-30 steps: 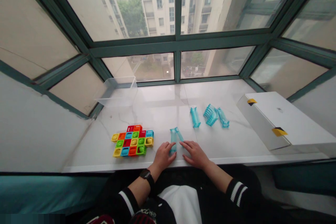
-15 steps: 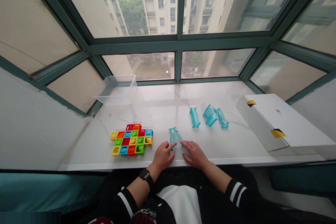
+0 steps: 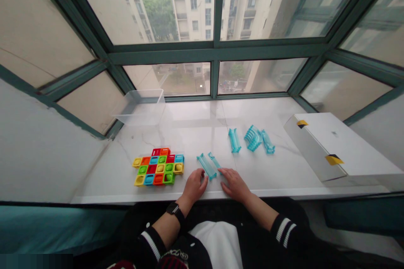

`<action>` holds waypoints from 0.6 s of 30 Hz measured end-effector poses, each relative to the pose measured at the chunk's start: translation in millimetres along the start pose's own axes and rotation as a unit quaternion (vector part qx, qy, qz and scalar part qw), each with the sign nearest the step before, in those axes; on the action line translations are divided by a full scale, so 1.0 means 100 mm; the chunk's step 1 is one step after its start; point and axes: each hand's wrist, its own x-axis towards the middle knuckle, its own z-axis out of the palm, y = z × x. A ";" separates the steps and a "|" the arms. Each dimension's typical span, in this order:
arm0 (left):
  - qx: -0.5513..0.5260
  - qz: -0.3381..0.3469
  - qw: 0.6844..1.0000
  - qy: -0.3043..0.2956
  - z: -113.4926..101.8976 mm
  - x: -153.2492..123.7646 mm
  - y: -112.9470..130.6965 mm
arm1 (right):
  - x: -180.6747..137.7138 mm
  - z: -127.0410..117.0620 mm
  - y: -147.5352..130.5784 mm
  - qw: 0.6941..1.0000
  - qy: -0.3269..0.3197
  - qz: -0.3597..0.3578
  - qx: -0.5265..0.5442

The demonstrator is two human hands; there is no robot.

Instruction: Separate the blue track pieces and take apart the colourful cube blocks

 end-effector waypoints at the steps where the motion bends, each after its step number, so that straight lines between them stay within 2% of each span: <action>1: 0.000 0.000 1.000 0.001 0.00 0.00 0.00 | 0.00 0.00 0.00 1.000 0.001 0.000 -0.001; 8: 0.053 0.047 0.997 -0.042 -0.05 0.02 0.08 | 0.00 0.01 0.01 1.000 0.006 -0.006 -0.007; 18: 0.042 0.030 0.999 -0.014 -0.01 0.02 0.03 | 0.00 0.02 0.01 0.999 0.014 0.004 -0.040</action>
